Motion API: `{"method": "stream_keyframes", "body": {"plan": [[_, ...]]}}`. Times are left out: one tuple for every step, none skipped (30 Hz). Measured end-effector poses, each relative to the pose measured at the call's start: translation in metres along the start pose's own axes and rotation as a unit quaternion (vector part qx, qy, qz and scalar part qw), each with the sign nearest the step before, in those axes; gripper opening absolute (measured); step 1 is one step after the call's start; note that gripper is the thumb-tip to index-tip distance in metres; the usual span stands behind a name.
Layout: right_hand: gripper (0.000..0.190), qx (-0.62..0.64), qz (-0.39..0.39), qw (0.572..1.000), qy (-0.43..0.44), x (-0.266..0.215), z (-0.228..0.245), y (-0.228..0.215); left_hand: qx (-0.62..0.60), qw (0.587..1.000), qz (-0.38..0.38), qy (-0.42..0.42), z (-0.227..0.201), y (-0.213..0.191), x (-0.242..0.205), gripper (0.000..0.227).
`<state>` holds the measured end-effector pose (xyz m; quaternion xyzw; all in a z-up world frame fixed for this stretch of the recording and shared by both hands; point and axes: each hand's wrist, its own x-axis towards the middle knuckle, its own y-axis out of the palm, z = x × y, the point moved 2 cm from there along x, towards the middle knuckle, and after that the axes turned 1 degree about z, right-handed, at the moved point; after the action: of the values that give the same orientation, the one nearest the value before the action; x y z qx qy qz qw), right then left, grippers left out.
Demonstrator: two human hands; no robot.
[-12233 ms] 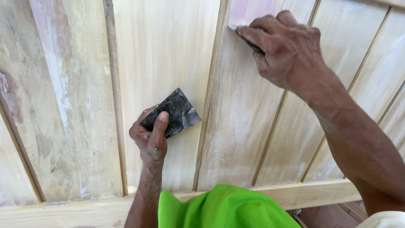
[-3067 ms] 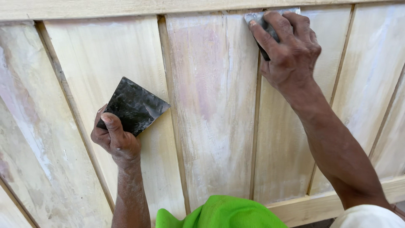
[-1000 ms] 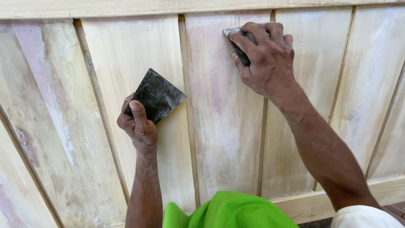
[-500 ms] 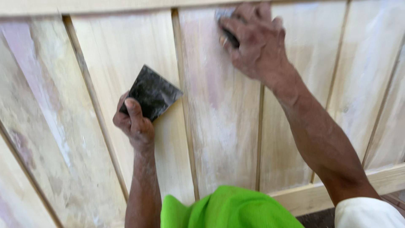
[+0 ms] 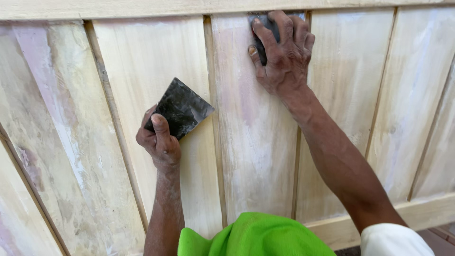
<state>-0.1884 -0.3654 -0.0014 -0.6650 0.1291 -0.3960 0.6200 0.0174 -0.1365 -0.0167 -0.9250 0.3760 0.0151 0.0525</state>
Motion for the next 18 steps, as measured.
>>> {"method": "stream_keyframes", "body": {"plan": [[0.041, 0.004, 0.021, 1.000, 0.007, 0.006, 0.001, 0.001, 0.006, 1.000, -0.003, -0.001, 0.002, 0.000, 0.002, 0.062], [0.040, 0.009, 0.042, 0.999, 0.013, 0.012, 0.000, 0.002, 0.004, 1.000, -0.012, 0.009, 0.005, 0.001, 0.006, 0.062], [0.039, 0.016, 0.074, 0.997, 0.027, 0.009, 0.003, -0.004, 0.007, 1.000, -0.015, 0.007, 0.003, -0.003, 0.003, 0.062], [0.034, 0.043, 0.109, 0.993, 0.035, 0.008, 0.005, -0.009, 0.010, 1.000, -0.017, 0.005, 0.001, -0.008, -0.001, 0.061], [0.030, 0.060, 0.137, 0.988, 0.042, 0.013, -0.002, -0.015, -0.003, 1.000, -0.009, 0.005, 0.002, -0.004, -0.001, 0.061], [0.026, 0.077, 0.165, 0.982, 0.049, 0.017, -0.006, -0.022, -0.016, 1.000, 0.000, 0.006, 0.001, -0.001, 0.000, 0.061], [0.027, 0.083, 0.188, 0.977, 0.048, 0.024, -0.010, -0.027, -0.033, 0.999, 0.004, 0.016, 0.000, 0.002, 0.004, 0.062], [0.028, 0.088, 0.211, 0.972, 0.047, 0.029, -0.013, -0.032, -0.030, 0.999, 0.006, 0.021, -0.001, 0.005, 0.006, 0.062], [0.029, 0.101, 0.238, 0.965, 0.048, 0.030, -0.012, -0.034, -0.020, 1.000, 0.007, 0.022, -0.004, 0.004, 0.007, 0.062], [0.030, 0.091, 0.230, 0.968, 0.034, 0.029, -0.011, -0.038, -0.011, 1.000, 0.008, 0.023, -0.006, 0.002, 0.006, 0.062], [0.032, 0.081, 0.224, 0.971, 0.017, 0.024, -0.008, -0.042, -0.016, 1.000, 0.013, 0.022, -0.007, -0.001, 0.003, 0.062], [0.034, 0.072, 0.218, 0.973, 0.001, 0.018, -0.003, -0.044, -0.021, 0.999, 0.018, 0.022, -0.008, -0.004, 0.000, 0.062], [0.032, 0.057, 0.184, 0.981, 0.000, 0.018, -0.004, -0.044, -0.028, 0.999, 0.019, 0.024, -0.008, -0.001, 0.004, 0.062], [0.030, 0.042, 0.149, 0.988, 0.000, 0.019, -0.007, -0.044, -0.023, 0.999, 0.015, 0.021, -0.007, 0.002, 0.009, 0.061], [0.029, 0.030, 0.121, 0.992, 0.005, 0.014, -0.007, -0.044, -0.015, 1.000, 0.014, 0.010, -0.007, 0.001, 0.008, 0.061], [0.029, 0.032, 0.115, 0.993, 0.013, 0.010, -0.010, -0.042, -0.007, 1.000, 0.012, -0.001, -0.007, 0.001, 0.006, 0.061], [0.029, 0.032, 0.111, 0.993, 0.022, 0.006, -0.013, -0.040, -0.007, 1.000, 0.014, 0.005, -0.007, 0.000, 0.004, 0.060], [0.030, 0.033, 0.106, 0.993, 0.031, 0.005, -0.017, -0.036, -0.008, 1.000, 0.016, 0.011, -0.007, -0.001, 0.002, 0.059]]}}
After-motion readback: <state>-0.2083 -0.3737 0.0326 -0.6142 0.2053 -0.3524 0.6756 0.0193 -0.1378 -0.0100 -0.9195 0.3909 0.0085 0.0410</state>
